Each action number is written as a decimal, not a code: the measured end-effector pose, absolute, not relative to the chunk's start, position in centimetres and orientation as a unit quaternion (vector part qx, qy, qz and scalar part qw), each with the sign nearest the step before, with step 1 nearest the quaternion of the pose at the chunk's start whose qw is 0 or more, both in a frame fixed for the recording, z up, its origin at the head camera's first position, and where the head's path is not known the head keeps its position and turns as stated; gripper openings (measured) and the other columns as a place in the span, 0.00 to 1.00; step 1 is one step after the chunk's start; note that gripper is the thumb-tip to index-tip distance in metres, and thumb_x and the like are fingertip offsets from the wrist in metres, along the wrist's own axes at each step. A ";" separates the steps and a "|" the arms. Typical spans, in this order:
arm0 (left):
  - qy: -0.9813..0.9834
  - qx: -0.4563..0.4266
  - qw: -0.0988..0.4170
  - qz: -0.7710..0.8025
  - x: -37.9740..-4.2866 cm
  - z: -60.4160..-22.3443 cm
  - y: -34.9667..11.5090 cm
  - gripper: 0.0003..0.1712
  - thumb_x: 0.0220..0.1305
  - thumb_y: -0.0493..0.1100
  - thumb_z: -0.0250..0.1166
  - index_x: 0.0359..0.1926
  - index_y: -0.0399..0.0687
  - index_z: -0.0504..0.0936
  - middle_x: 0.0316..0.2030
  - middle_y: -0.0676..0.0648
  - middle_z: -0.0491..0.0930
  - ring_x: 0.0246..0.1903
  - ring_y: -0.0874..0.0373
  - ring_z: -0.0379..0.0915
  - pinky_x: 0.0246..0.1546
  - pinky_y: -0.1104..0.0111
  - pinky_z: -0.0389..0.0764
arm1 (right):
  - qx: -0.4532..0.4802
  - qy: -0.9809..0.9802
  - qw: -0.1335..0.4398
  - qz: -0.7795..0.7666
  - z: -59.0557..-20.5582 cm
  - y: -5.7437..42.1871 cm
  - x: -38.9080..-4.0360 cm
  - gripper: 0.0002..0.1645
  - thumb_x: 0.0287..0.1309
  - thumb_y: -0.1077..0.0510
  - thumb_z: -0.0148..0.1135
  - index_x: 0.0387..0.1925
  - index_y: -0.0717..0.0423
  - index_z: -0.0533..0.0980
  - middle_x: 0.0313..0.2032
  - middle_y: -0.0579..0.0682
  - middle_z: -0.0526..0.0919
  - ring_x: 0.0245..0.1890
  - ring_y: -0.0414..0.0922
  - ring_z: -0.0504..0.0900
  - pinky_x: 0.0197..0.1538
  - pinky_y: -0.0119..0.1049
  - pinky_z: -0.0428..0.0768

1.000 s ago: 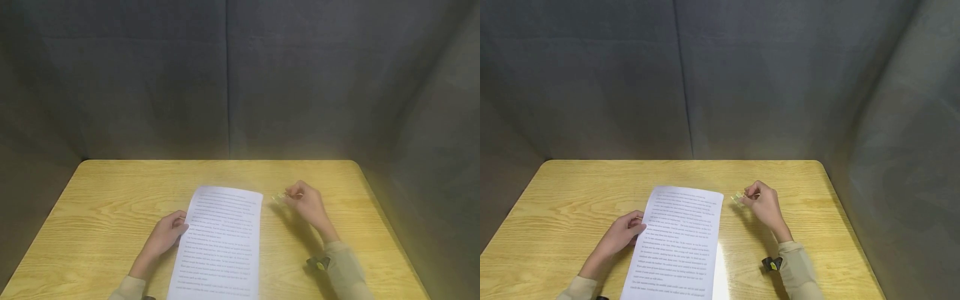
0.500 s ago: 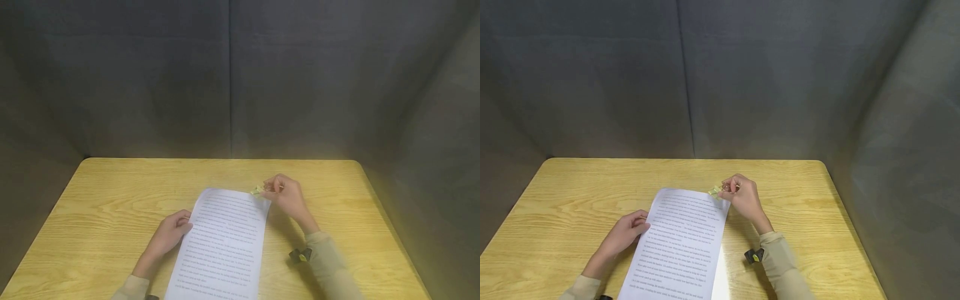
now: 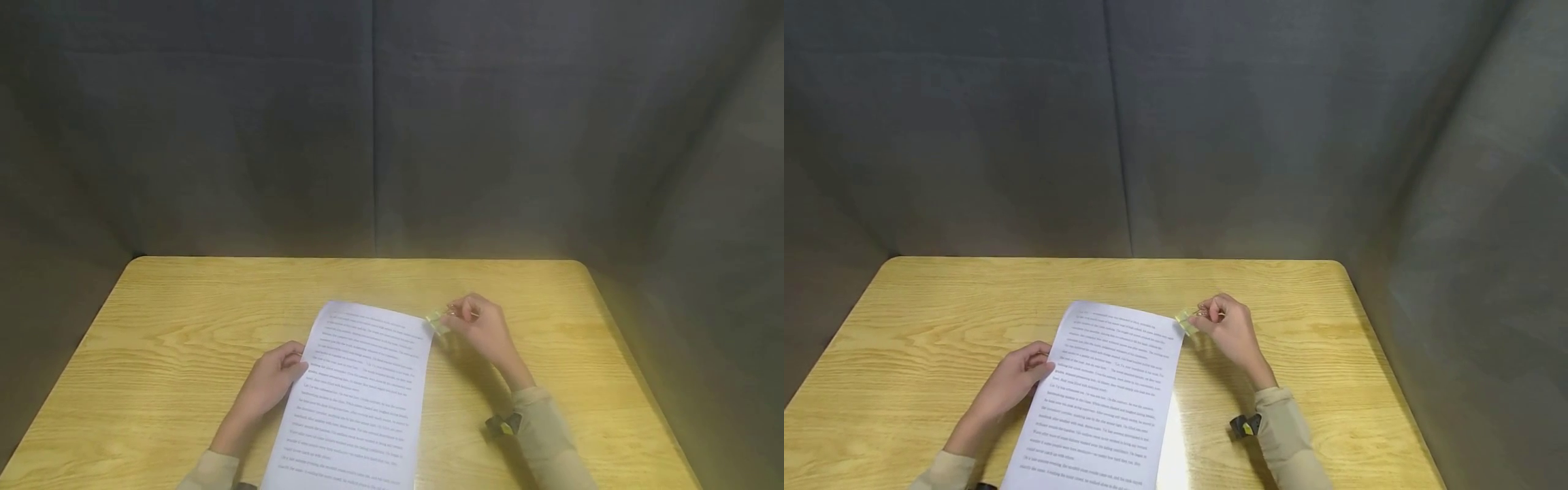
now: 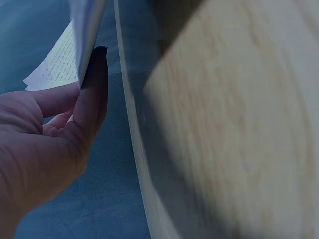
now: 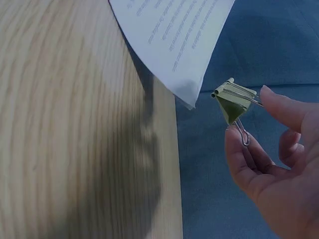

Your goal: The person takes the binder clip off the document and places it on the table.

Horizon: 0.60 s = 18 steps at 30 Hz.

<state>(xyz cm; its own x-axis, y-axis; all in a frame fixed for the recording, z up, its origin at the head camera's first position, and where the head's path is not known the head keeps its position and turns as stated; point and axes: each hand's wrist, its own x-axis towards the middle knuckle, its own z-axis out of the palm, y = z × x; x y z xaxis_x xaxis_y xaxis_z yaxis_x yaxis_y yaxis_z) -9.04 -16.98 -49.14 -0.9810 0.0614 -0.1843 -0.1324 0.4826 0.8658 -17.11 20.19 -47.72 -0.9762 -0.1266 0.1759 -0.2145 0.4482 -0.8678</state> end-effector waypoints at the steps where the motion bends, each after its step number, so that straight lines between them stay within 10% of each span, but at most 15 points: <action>1: 0.855 -0.022 0.096 0.509 -9.0 -49.1 -17.0 0.11 0.73 0.32 0.59 0.52 0.36 0.83 0.36 0.49 0.87 0.33 0.57 0.79 0.40 0.66 0.76 | 0.097 -0.850 0.038 0.516 -47.8 20.4 -17.1 0.27 0.55 0.69 0.75 0.19 0.57 0.63 0.47 0.64 0.87 0.50 0.60 0.86 0.53 0.48 0.85; 18: 0.840 -0.035 0.098 0.533 -8.9 -49.2 -17.2 0.11 0.74 0.34 0.59 0.53 0.37 0.83 0.35 0.49 0.87 0.32 0.55 0.80 0.41 0.66 0.76 | 0.071 -0.865 -0.035 0.496 -49.4 23.2 -16.3 0.12 0.66 0.55 0.71 0.31 0.58 0.80 0.43 0.54 0.89 0.46 0.50 0.85 0.53 0.47 0.81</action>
<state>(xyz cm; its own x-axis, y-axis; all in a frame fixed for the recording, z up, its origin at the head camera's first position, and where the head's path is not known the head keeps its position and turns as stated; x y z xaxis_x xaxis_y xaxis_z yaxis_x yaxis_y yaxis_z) -8.88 -17.19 -49.21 -0.9783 0.0458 -0.2021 -0.1633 0.4301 0.8879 -16.25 23.23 -49.37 -0.9875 -0.1572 0.0102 -0.0883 0.4987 -0.8623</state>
